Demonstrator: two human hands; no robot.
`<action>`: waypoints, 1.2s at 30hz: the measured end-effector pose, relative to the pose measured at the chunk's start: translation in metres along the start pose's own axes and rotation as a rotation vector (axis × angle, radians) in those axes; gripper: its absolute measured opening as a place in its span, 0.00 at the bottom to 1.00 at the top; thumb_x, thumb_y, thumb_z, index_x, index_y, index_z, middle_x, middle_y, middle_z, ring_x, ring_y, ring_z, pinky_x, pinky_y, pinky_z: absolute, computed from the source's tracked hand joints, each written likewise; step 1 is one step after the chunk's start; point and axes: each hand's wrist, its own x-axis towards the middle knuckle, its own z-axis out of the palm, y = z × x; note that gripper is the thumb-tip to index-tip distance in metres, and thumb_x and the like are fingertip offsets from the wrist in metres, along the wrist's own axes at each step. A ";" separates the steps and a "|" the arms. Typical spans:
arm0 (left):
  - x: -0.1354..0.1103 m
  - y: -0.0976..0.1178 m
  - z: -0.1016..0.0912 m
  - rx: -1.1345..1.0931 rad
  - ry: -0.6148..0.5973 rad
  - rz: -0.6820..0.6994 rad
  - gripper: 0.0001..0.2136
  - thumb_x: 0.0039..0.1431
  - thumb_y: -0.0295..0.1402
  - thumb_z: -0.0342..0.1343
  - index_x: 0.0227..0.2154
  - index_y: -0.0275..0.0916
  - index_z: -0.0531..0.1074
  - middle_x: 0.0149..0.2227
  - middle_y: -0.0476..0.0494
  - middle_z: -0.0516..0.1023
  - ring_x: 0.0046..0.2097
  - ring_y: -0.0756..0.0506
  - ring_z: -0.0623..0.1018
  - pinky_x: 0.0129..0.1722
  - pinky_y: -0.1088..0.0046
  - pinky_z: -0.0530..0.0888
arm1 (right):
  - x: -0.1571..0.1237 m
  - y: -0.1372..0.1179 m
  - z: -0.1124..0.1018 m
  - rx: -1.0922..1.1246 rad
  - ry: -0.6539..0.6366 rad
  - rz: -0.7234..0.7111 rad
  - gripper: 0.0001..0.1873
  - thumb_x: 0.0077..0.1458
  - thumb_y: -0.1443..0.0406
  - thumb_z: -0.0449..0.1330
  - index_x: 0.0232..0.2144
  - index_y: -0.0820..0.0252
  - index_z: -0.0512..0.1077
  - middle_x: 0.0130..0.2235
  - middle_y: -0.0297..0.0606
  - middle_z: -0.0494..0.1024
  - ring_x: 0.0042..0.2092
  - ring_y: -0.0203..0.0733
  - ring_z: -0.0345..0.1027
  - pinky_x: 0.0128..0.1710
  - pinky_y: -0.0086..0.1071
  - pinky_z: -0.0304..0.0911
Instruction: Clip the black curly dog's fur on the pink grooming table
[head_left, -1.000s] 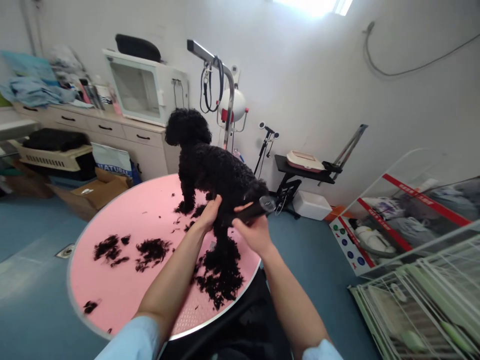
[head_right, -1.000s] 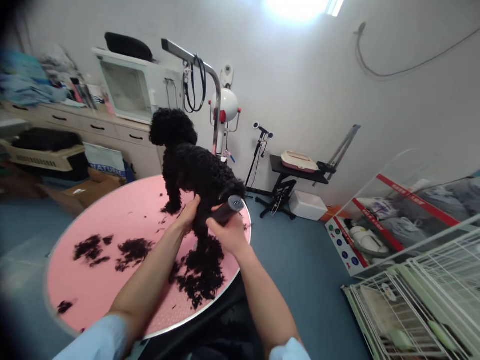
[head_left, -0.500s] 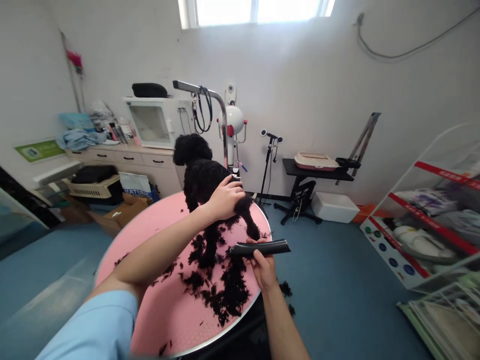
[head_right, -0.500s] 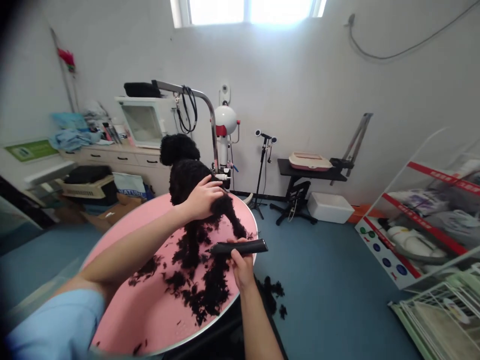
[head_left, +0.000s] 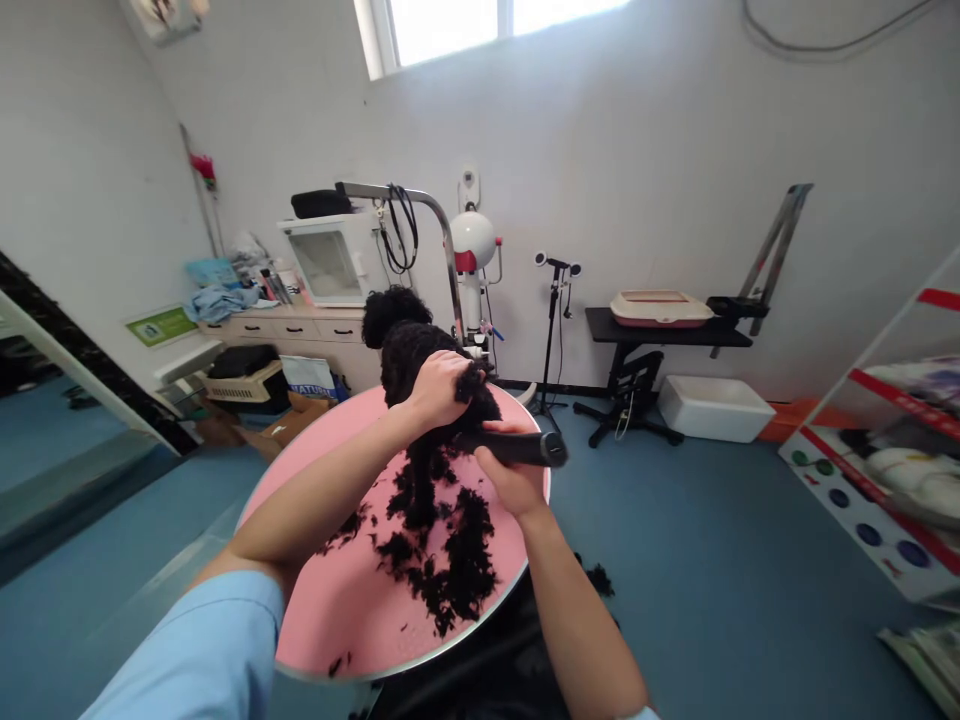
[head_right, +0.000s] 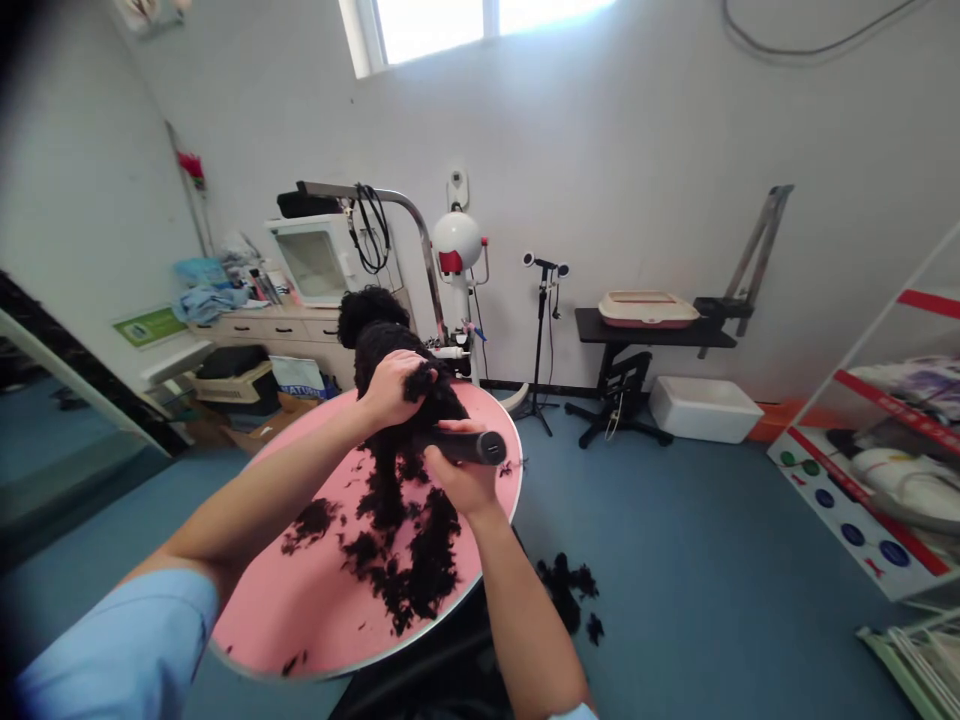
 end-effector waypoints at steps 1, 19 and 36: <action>0.000 0.000 0.000 0.008 0.010 -0.001 0.12 0.59 0.34 0.47 0.24 0.39 0.72 0.28 0.40 0.79 0.35 0.42 0.77 0.44 0.63 0.72 | 0.001 -0.003 -0.001 0.043 0.047 -0.033 0.17 0.47 0.66 0.67 0.39 0.54 0.67 0.41 0.35 0.78 0.44 0.44 0.75 0.50 0.45 0.69; -0.016 -0.010 0.006 -0.079 0.094 -0.033 0.11 0.61 0.35 0.49 0.35 0.40 0.77 0.47 0.40 0.79 0.54 0.40 0.74 0.64 0.54 0.58 | -0.022 0.024 0.012 -0.037 -0.157 -0.037 0.19 0.49 0.67 0.65 0.44 0.52 0.67 0.50 0.39 0.75 0.54 0.46 0.69 0.59 0.50 0.63; -0.086 -0.065 0.058 -0.957 0.184 -0.875 0.27 0.44 0.52 0.60 0.37 0.31 0.77 0.40 0.34 0.82 0.47 0.30 0.78 0.50 0.52 0.73 | -0.034 0.054 0.003 0.048 -0.138 0.208 0.19 0.46 0.66 0.67 0.42 0.53 0.68 0.53 0.40 0.75 0.55 0.48 0.70 0.60 0.52 0.60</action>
